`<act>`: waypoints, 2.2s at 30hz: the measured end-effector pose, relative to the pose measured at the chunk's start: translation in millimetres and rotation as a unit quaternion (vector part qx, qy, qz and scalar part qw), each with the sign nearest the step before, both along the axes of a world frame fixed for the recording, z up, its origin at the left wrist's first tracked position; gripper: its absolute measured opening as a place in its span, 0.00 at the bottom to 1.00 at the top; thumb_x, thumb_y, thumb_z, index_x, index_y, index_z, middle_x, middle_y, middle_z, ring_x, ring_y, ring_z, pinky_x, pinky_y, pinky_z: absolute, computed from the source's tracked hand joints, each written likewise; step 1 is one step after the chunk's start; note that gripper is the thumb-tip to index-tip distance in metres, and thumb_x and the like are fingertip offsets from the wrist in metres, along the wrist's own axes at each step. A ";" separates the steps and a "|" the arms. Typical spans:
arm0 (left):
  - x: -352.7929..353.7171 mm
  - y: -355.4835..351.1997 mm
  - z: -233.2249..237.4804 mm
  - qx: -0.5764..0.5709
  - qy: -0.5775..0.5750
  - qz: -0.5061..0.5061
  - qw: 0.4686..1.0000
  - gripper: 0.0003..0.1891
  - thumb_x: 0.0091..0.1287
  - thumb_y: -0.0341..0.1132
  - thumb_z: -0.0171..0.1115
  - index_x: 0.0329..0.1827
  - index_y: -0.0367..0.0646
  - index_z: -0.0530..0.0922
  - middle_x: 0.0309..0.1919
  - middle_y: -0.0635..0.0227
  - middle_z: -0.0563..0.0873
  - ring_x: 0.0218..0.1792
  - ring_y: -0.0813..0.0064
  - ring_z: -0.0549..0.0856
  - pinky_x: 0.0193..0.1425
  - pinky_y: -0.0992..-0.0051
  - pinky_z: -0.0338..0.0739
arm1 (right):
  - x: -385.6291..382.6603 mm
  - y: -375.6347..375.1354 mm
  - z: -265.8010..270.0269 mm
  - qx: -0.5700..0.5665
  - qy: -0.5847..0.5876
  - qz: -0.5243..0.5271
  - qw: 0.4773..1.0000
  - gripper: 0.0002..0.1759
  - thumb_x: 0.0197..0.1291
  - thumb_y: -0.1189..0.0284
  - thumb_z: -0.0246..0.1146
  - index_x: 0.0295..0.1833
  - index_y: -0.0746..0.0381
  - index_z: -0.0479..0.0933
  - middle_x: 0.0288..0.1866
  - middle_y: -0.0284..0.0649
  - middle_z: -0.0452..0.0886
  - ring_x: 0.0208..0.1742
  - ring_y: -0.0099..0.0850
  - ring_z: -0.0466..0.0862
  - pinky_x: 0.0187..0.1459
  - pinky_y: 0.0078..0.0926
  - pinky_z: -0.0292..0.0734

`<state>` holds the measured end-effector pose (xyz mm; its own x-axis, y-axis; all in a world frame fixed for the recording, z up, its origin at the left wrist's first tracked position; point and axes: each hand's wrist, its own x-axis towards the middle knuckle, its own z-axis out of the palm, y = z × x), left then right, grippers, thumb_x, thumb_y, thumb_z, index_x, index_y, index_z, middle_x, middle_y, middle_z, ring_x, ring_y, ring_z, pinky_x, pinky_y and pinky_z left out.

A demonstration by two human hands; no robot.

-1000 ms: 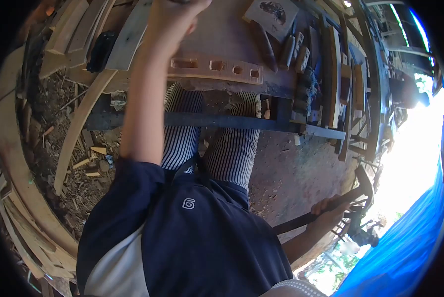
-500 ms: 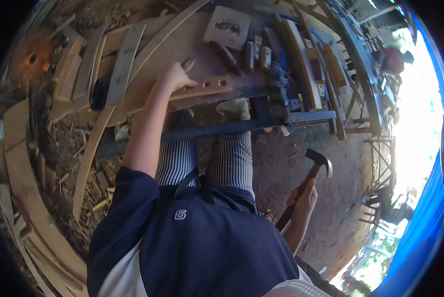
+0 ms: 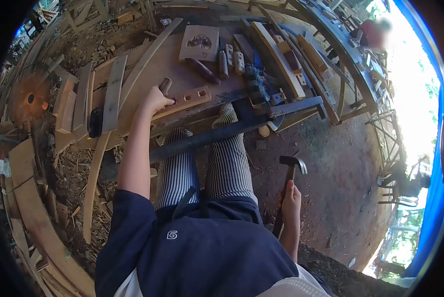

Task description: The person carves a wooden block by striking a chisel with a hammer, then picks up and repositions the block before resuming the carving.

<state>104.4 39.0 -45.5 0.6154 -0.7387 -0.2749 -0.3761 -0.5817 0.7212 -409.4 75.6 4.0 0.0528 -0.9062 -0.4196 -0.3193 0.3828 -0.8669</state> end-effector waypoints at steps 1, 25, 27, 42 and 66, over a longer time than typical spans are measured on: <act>0.3 0.4 -3.3 -0.008 0.017 0.008 1.000 0.23 0.45 0.34 0.79 0.40 0.35 0.77 0.26 0.60 0.85 0.23 0.70 0.83 0.28 0.69 0.77 | 0.6 1.4 -1.4 -0.002 -0.002 0.000 1.000 0.28 0.70 0.44 0.48 0.30 0.58 0.65 0.18 0.31 0.66 0.13 0.21 0.66 0.15 0.21 0.62; 4.3 122.2 19.0 -0.022 -0.204 -0.065 0.977 0.52 0.38 0.40 0.83 0.71 0.45 0.65 0.62 0.60 0.77 0.63 0.59 0.76 0.65 0.64 0.73 | 4.2 5.4 -15.2 0.017 0.051 -0.004 0.999 0.25 0.73 0.51 0.49 0.29 0.59 0.68 0.16 0.29 0.67 0.13 0.19 0.67 0.15 0.20 0.63; -4.2 120.3 26.4 0.009 -0.175 -0.027 0.984 0.50 0.39 0.41 0.82 0.70 0.45 0.66 0.62 0.59 0.77 0.64 0.59 0.75 0.65 0.63 0.73 | 6.6 1.8 -13.2 0.027 0.058 -0.021 0.998 0.25 0.73 0.51 0.50 0.29 0.59 0.67 0.16 0.30 0.67 0.13 0.19 0.67 0.14 0.20 0.62; -18.7 75.2 211.2 -0.250 -0.272 -0.097 0.924 0.27 0.45 0.34 0.78 0.48 0.41 0.75 0.43 0.67 0.80 0.50 0.70 0.79 0.59 0.72 0.72 | -19.3 -1.3 -18.6 0.027 0.052 -0.020 0.998 0.26 0.71 0.48 0.50 0.29 0.58 0.66 0.16 0.30 0.67 0.12 0.21 0.67 0.14 0.21 0.62; -28.8 109.2 198.4 -0.334 -0.168 0.149 0.916 0.23 0.51 0.40 0.78 0.43 0.38 0.78 0.39 0.68 0.80 0.38 0.78 0.79 0.43 0.77 0.74 | 1.4 -40.9 -16.2 0.014 0.056 -0.005 0.998 0.25 0.73 0.50 0.49 0.29 0.58 0.66 0.15 0.29 0.65 0.12 0.19 0.66 0.13 0.20 0.60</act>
